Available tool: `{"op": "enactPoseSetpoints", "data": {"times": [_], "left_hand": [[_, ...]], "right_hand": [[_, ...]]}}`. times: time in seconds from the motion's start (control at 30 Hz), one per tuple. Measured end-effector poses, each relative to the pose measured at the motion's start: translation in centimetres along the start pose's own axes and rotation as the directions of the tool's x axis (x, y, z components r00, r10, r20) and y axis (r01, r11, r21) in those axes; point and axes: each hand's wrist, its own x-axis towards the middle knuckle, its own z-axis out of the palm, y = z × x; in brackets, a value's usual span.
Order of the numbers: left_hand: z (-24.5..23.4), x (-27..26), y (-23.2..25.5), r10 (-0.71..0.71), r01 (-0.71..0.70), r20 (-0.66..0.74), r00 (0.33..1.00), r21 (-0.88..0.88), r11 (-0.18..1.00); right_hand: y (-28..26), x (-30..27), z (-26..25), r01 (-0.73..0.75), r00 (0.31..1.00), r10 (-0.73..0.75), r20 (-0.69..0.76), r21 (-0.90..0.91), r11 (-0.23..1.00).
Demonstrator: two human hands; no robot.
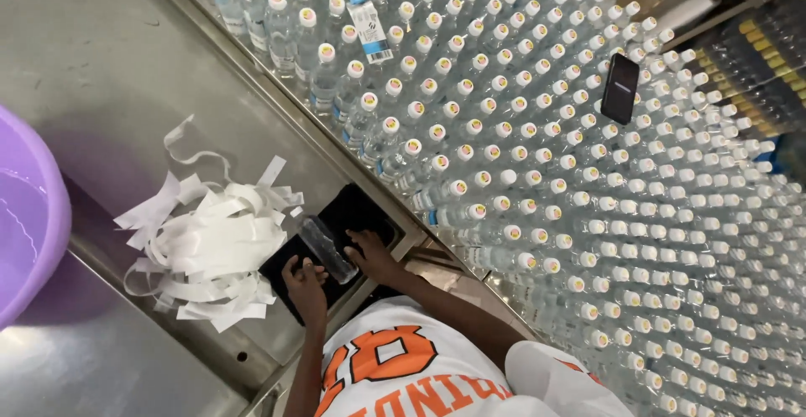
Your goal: The person is manually applying adhesive labels to clear plastic water bottles at a workstation.
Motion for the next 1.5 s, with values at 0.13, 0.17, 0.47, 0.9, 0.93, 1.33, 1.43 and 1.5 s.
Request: {"op": "enactPoseSetpoints", "data": {"times": [0.13,0.17,0.47,0.9,0.93,1.33,1.43,1.5], "left_hand": [[0.3,1.9,-3.1,0.010,-0.010,-0.002,1.000,-0.079,0.997],[0.4,2.4,-3.9,-0.039,0.040,0.011,0.999,-0.074,0.996],[0.6,1.8,-2.2,-0.165,0.177,0.107,0.980,-0.115,0.977],[-0.5,2.2,-3.1,-0.086,0.100,0.111,0.990,-0.124,0.987],[-0.6,2.4,-3.0,-0.098,0.114,0.121,0.988,-0.134,0.984],[-1.8,2.9,1.2,-0.069,0.079,0.074,0.995,-0.141,0.987],[-2.2,2.9,2.5,-0.013,0.022,0.054,0.998,-0.169,0.985],[-2.4,2.5,3.4,0.017,-0.003,0.084,0.996,-0.159,0.987]], "right_hand": [[-2.2,1.5,0.2,0.070,0.982,-0.056,-0.180,0.069,0.995],[-3.0,1.9,0.0,0.103,0.973,-0.118,-0.199,-0.082,0.991],[-6.0,2.6,-1.5,-0.050,0.986,0.062,-0.156,0.079,0.996],[-9.6,3.5,-9.5,0.068,0.994,-0.069,-0.089,-0.010,0.998],[-12.5,3.5,-12.4,-0.036,0.986,0.062,-0.153,0.171,0.985],[-8.8,19.3,-33.8,0.134,0.791,-0.478,-0.382,-0.654,0.744],[-7.3,21.4,-33.4,0.169,0.726,-0.550,-0.413,-0.668,0.725],[-7.3,19.6,-33.1,0.150,0.661,-0.568,-0.490,-0.656,0.740]]}}
